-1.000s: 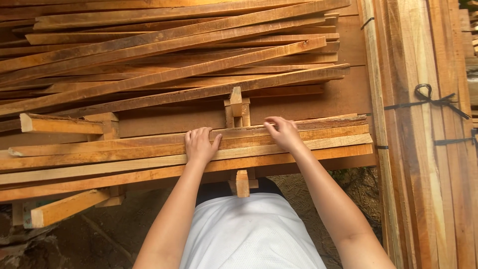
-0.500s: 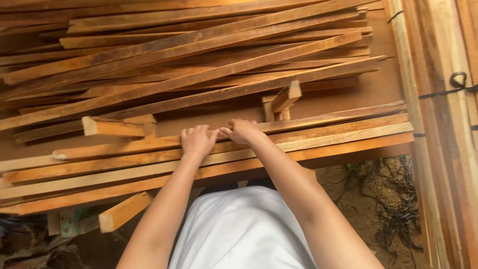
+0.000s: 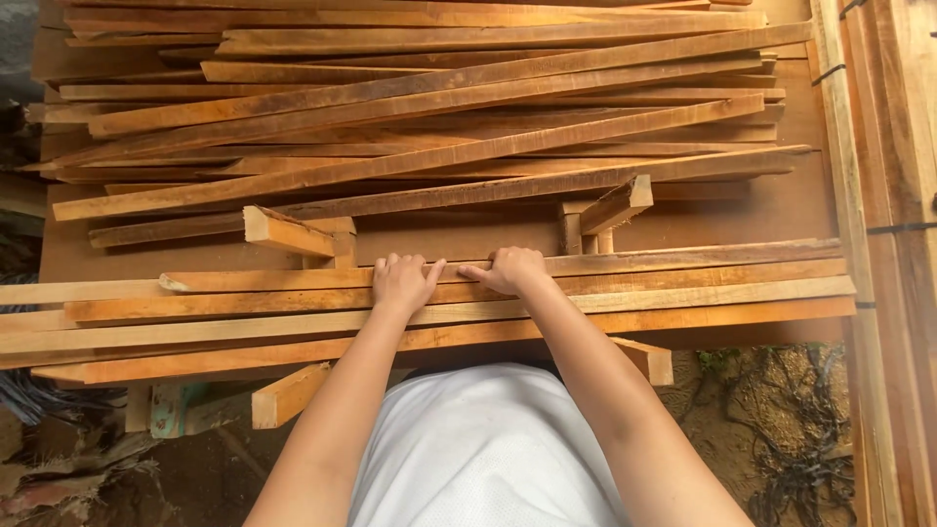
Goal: The person arranges several thin wooden planks on a workbench and secures them into bundles using black ties. They wrap the ties around the wood and knot them by hand to hold the planks together.
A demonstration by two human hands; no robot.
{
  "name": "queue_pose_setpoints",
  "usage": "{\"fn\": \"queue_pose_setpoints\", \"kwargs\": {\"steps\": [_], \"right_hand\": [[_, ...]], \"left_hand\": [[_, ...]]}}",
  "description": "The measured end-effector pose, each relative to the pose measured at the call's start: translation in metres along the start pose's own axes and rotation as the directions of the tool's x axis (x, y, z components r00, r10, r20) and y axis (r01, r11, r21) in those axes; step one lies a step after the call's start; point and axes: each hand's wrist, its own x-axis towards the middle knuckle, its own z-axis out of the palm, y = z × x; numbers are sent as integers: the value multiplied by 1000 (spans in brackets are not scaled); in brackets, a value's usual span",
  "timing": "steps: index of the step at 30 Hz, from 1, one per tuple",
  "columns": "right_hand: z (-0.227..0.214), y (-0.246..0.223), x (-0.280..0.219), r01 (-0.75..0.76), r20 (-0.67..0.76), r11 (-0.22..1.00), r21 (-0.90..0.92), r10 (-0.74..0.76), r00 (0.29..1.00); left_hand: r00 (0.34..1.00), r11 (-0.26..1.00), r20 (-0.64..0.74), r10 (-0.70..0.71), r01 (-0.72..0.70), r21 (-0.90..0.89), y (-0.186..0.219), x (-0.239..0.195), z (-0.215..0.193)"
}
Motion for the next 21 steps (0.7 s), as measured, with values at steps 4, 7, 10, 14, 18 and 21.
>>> {"fn": "queue_pose_setpoints", "kwargs": {"steps": [4, 7, 10, 14, 18, 21], "right_hand": [[-1, 2, -9, -17, 11, 1000, 12, 17, 1000], [-4, -2, -16, 24, -9, 1000, -2, -24, 1000], [10, 4, -14, 30, -7, 1000, -5, -30, 1000], [48, 16, -2, 216, -517, 974, -71, -221, 827], [78, 21, 1, 307, -709, 951, -34, -239, 664], [92, 16, -16, 520, -821, 835, 182, -162, 548]], "left_hand": [[994, 997, 84, -72, 70, 18, 6, 4, -1], [998, 1000, 55, -9, 9, -2, -1, -7, -2], [999, 1000, 12, 30, -30, -8, -4, -19, 12], [972, 990, -192, 132, -141, -31, -5, -36, 6], [975, 977, -104, 196, -204, -66, -2, -57, -31], [984, 981, -65, 168, -174, -90, -5, -42, -31]]}}
